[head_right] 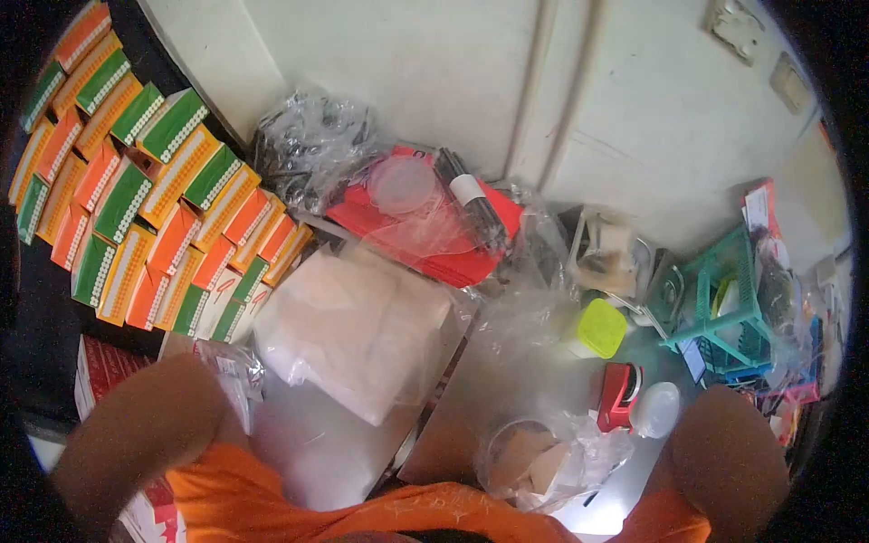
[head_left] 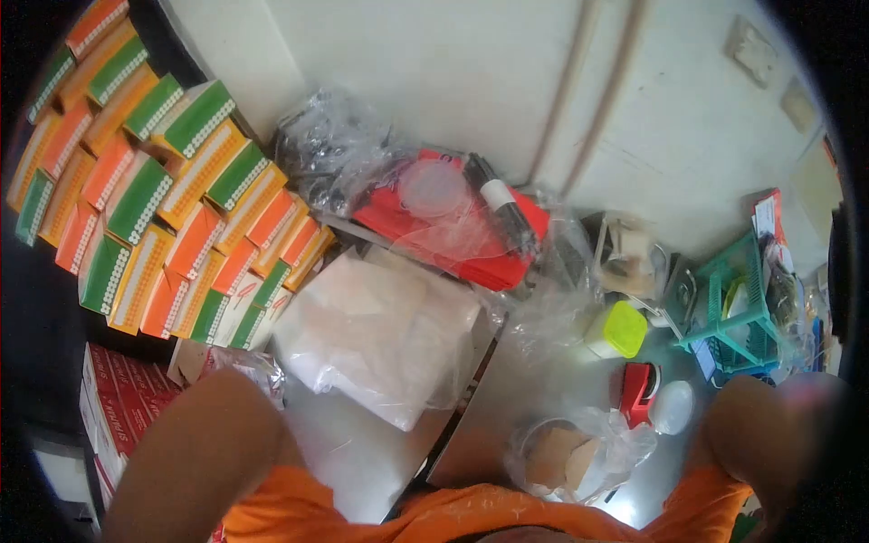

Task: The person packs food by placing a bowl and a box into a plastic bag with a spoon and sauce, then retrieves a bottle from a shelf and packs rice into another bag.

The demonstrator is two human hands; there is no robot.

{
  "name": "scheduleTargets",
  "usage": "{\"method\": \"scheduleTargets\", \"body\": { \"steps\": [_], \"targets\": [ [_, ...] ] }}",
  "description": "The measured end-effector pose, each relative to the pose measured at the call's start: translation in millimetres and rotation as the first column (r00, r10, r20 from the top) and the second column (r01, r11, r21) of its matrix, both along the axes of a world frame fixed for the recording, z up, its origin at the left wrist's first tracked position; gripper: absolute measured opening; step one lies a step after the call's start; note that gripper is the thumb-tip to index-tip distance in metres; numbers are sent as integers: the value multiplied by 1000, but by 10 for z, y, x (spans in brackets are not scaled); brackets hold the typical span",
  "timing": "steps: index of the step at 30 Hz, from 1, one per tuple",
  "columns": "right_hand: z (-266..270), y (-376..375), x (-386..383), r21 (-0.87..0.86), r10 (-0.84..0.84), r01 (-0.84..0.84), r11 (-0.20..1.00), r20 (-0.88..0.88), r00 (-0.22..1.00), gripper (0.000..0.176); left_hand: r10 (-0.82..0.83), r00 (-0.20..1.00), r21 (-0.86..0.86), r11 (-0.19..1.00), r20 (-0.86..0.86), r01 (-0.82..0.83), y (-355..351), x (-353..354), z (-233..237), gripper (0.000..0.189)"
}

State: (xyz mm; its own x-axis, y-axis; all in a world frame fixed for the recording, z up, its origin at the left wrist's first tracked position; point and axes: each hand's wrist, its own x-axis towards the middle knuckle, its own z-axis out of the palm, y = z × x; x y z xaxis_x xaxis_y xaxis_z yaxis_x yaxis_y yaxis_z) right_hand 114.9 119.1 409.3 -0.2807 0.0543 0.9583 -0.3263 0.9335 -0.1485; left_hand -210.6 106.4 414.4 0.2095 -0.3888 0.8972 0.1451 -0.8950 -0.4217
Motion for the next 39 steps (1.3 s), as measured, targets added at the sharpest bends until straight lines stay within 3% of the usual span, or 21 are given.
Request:
{"method": "scheduleTargets", "body": {
  "steps": [3, 6, 8, 9, 10, 11, 12, 14, 15, 16, 17, 20, 22, 25, 27, 29, 31, 34, 35, 37, 39],
  "targets": [
    [5, 166, -129, -5, -23, 23, 1000, 5, 1000, 40, 100, 986, -15, 995, 135, -99, 755, -281, -55, 19],
    [-46, 314, -184, -30, -62, 62, 998, -1, 998, 40, 426, 883, -486, 825, 198, -289, 2154, -597, -543, 19],
    [-150, 419, -201, -76, -105, 103, 992, -26, 994, 41, 540, 841, -827, 483, 24, -287, 3110, -853, -1160, 22],
    [-254, 485, -137, -84, -239, 236, 968, -32, 970, 40, 733, 510, -741, 12, -450, -671, 3556, -1094, -1555, 28],
    [-322, 559, -47, -95, -370, 366, 926, -36, 928, 40, 515, 213, -449, -392, -830, -803, 3676, -1133, -1835, 34],
    [-360, 615, 79, -64, -396, 401, 914, 79, 915, 40, 288, 149, -277, -479, -946, -833, 4093, -1509, -2460, 36],
    [-397, 672, 205, -22, -419, 431, 902, 190, 888, 41, 379, 121, -339, -586, -918, -736, 3999, -1524, -2810, 37],
    [-685, 722, 422, -239, -496, 493, 837, 51, 867, 42, 119, 84, -141, -631, -989, -763, 4072, -1583, -3050, 36],
    [-865, 796, 519, -245, -497, 494, 835, 51, 866, 42, 114, 81, -136, -630, -990, -764, 4143, -1564, -3056, 36],
    [-1078, 893, 603, -291, -848, 836, 465, 125, 515, 45, 237, 111, -230, -569, -965, -790, 4238, -1535, -3045, 36],
    [-1280, 966, 719, -289, -975, 957, -27, 217, 38, 47, 353, 147, -318, -494, -924, -809, 4307, -1486, -3015, 36],
    [-1665, 858, 1323, -495, -930, 842, 217, 159, 333, 57, 575, 276, -533, -344, -770, -773, 4442, -1342, -2890, 31],
    [-1717, 881, 1326, -463, -935, 873, 153, 219, 280, 67, 826, 457, -649, 152, -331, -745, 4645, -1396, -3090, 24],
    [-1751, 937, 1192, -464, -929, 881, 91, 278, 242, 76, 867, 486, -670, 295, -112, -681, 4846, -1551, -3490, 22],
    [-1796, 1000, 994, -409, -940, 912, 40, 294, 173, 78, 870, 427, -922, -75, -246, -379, 4485, -1474, -3396, 23],
    [-1831, 1001, 951, -491, -942, 853, 177, 165, 291, 75, 931, 236, -846, -121, -278, -520, 4233, -1565, -3556, 23],
    [-1836, 943, 1039, -444, -909, 853, 275, 169, 381, 72, 830, 20, -557, -356, -557, -750, 4088, -1846, -3768, 23],
    [-1843, 926, 931, -553, -956, 811, 190, 82, 280, 63, 750, -66, -413, -432, -658, -802, 3880, -1887, -3733, 23],
    [-1865, 875, 999, -531, -932, 816, 228, 122, 340, 58, 749, -68, -408, -432, -659, -804, 3883, -1914, -3701, 23],
    [-1872, 813, 1045, -511, -902, 815, 273, 158, 401, 54, 636, 39, -505, -573, -771, -646, 3896, -1958, -3600, 22],
    [-1891, 768, 1049, -507, -884, 811, 292, 181, 431, 51, 722, 74, -598, -506, -688, -621, 3817, -1953, -3536, 20]
  ]
}}
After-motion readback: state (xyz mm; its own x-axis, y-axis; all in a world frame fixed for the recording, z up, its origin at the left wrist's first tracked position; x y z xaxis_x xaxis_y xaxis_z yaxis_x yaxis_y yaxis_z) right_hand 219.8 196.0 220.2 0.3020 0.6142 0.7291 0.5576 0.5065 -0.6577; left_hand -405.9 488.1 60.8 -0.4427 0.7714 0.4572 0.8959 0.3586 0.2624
